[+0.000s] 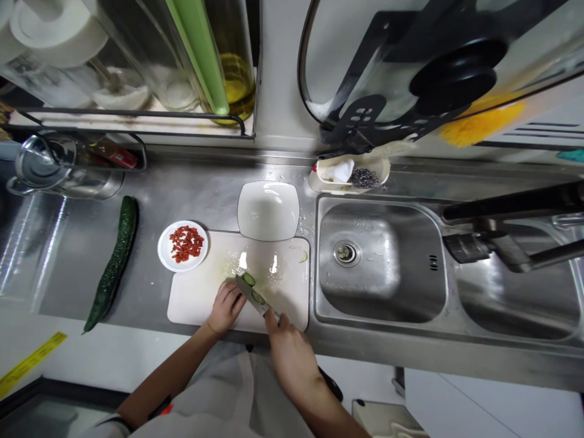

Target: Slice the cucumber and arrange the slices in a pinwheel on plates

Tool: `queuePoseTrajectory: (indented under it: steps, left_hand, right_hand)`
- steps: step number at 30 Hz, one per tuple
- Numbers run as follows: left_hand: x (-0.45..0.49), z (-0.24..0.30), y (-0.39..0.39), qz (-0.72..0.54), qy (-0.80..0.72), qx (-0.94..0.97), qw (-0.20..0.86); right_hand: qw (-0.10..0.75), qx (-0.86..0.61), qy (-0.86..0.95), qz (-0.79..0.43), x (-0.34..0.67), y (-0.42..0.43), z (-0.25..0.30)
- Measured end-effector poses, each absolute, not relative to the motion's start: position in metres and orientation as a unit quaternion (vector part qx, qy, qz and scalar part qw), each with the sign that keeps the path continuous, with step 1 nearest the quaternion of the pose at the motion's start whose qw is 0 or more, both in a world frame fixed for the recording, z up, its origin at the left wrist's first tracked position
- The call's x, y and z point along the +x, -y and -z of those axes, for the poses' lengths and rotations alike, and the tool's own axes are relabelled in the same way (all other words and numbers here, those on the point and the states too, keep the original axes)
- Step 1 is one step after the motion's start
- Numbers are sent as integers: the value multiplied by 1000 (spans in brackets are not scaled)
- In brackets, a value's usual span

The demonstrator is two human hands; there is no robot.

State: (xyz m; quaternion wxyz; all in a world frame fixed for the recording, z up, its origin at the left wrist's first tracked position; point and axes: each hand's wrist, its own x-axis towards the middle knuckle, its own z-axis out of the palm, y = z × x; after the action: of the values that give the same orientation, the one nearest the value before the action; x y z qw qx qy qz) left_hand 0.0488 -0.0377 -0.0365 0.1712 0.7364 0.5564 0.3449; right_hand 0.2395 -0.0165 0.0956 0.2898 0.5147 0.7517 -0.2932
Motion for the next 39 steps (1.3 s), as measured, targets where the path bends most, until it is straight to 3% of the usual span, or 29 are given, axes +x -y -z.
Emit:
queuePoseTrajectory:
  steps: [39]
  left_hand:
    - [49, 43, 41, -346, -558, 733, 177]
  right_hand:
    - [301, 501, -757, 292, 228, 5, -91]
